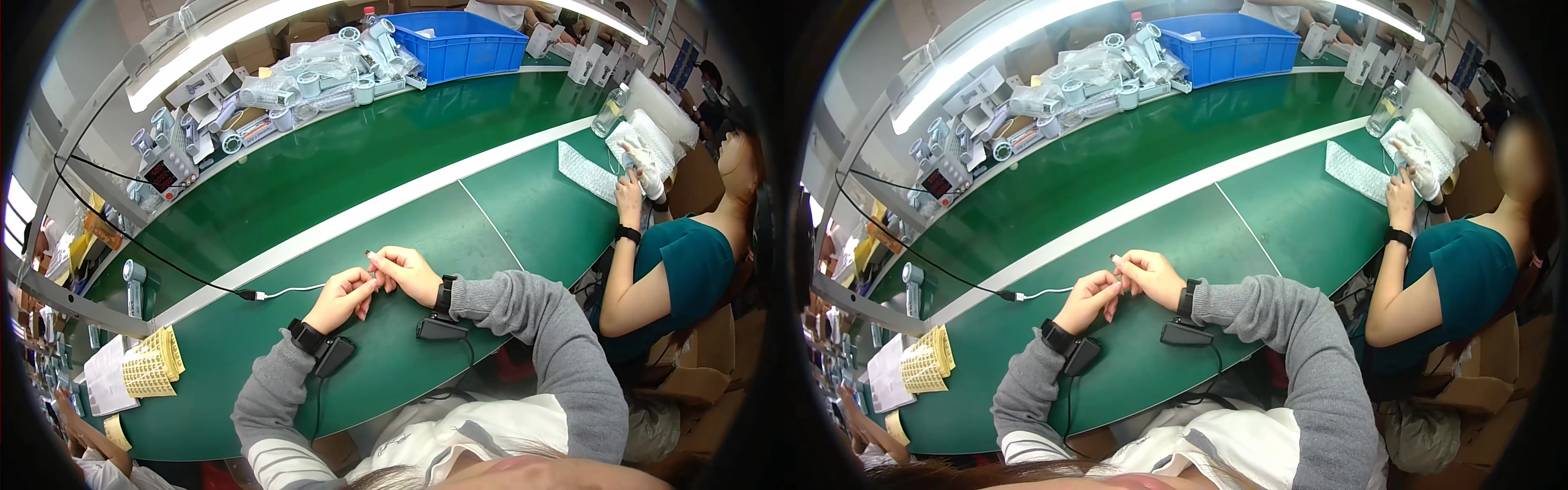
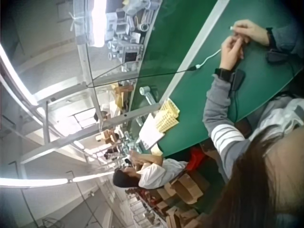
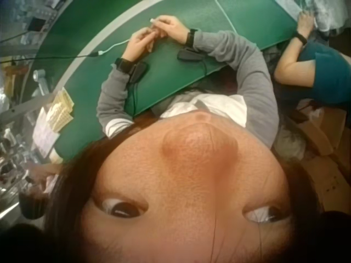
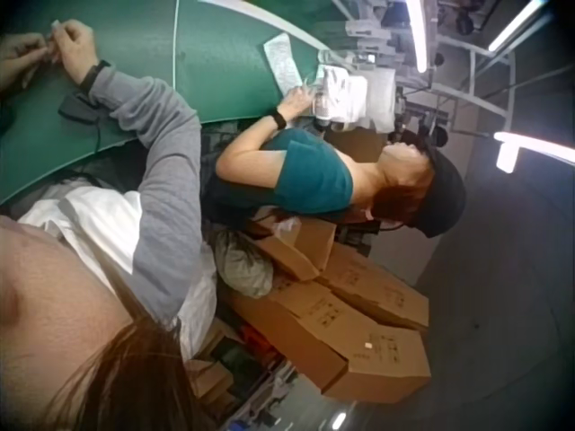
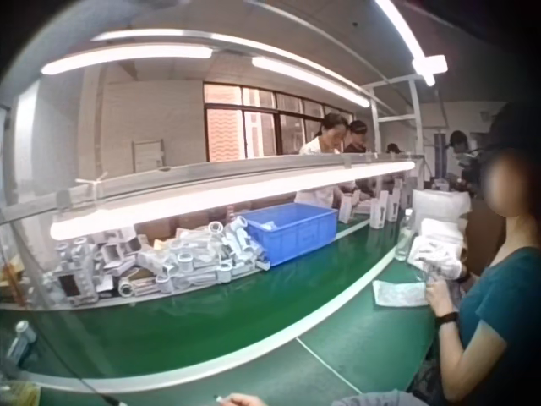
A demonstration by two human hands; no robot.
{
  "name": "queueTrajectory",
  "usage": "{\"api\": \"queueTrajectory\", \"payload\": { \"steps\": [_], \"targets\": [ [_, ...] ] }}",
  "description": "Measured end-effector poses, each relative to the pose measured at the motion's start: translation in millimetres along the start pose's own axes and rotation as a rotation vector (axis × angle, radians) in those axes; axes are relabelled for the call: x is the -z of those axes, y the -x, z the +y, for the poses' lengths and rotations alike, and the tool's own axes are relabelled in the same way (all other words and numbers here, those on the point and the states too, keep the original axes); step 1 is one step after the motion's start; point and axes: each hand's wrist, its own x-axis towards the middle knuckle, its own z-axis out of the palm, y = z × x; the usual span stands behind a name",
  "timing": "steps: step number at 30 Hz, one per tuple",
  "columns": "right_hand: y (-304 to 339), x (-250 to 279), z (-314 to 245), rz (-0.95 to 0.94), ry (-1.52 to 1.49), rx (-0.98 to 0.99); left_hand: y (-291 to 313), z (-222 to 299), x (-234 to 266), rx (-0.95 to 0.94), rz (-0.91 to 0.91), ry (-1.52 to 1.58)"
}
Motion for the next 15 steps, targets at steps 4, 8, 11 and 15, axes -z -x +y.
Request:
{"api": "queueTrajectory", "payload": {
  "steps": [4, 8, 11, 15],
  "targets": [
    [-0.7, -2.1, -2.2, 0.010, -0.004, 0.000, 1.1, 1.0, 2.8, 0.001, -0.008, 0.004],
    [1.8, -0.9, -4.8, -0.021, 0.020, -0.039, 1.1, 0.9, -1.0, 0.025, 0.000, 0.017],
    [1.5, -0.2, -2.9, -0.021, 0.053, -0.033, 1.9, -0.9, 0.5, 0.019, -0.020, 0.022],
    [0.9, -1.4, -2.6, -0.012, 0.052, -0.029, 1.2, -0.5, 2.4, 0.019, -0.034, 0.017]
  ]
}}
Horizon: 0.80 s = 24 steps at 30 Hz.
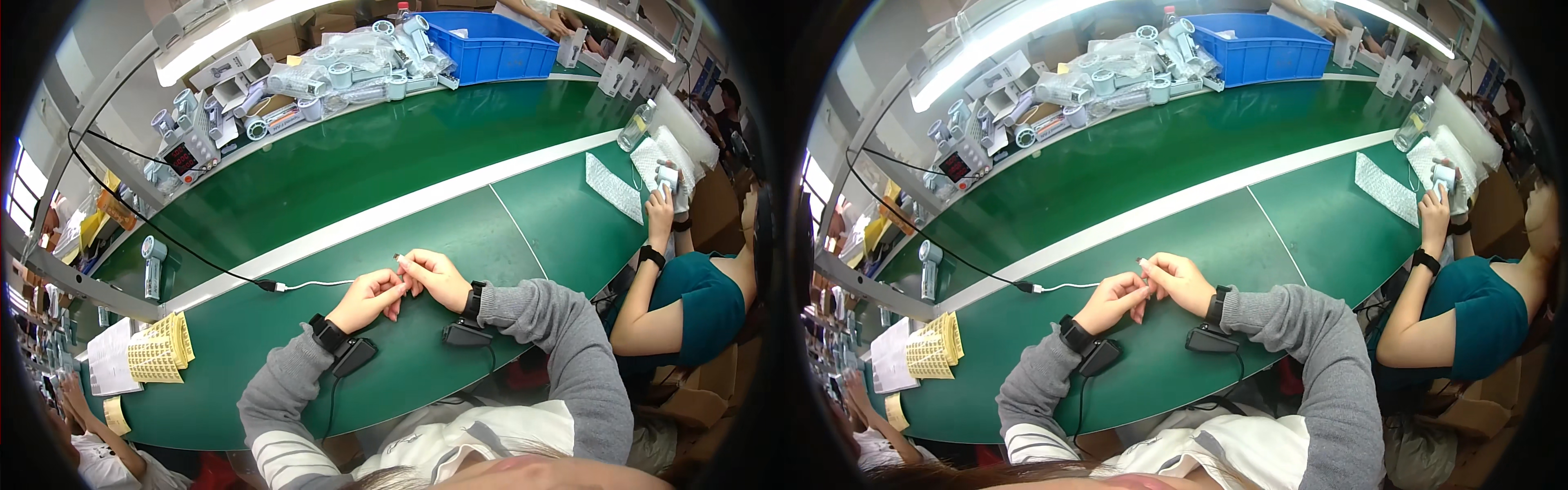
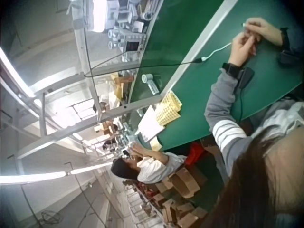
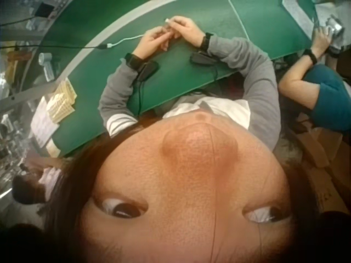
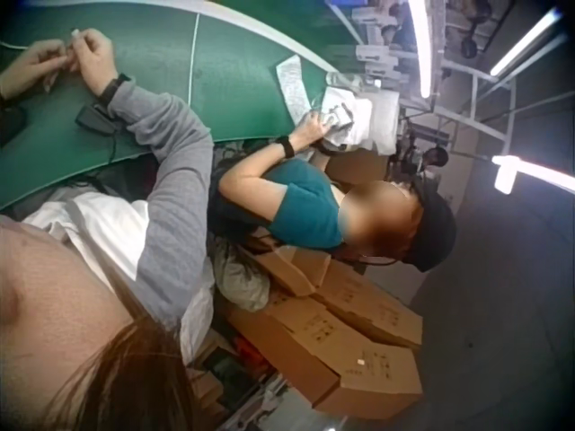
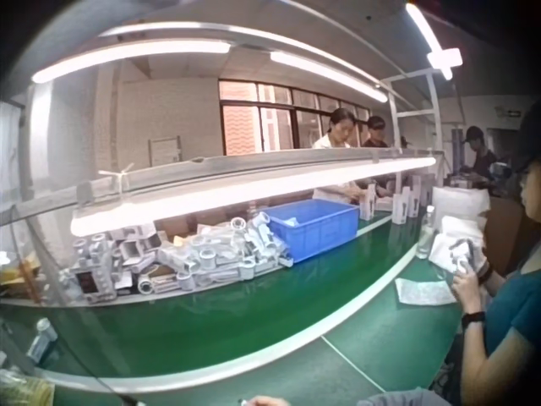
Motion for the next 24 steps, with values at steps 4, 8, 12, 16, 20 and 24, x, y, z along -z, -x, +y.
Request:
{"api": "queueTrajectory", "payload": {
  "steps": [4, 8, 12, 16, 20, 24],
  "targets": [
    [-0.4, -1.4, -1.2, -0.016, -0.004, -0.010, 1.4, 0.9, 0.0, 0.009, 0.009, -0.035],
    [0.1, 0.6, -0.6, -0.022, 0.000, 0.012, 0.9, 2.7, -2.2, 0.006, 0.025, -0.021],
    [1.8, -0.2, -1.1, -0.021, 0.001, 0.012, 1.4, 3.6, -3.8, 0.008, 0.014, -0.006],
    [1.6, 0.0, -2.3, -0.025, 0.017, -0.008, 1.0, 1.7, -2.6, 0.008, 0.023, -0.032],
    [0.5, 0.0, -2.6, -0.030, 0.010, -0.006, 0.1, -0.2, -1.0, 0.005, 0.021, -0.013],
    [-1.1, 1.0, -1.6, -0.029, 0.013, -0.001, 0.3, 2.3, 0.5, 0.005, 0.018, -0.016]
  ]
}}
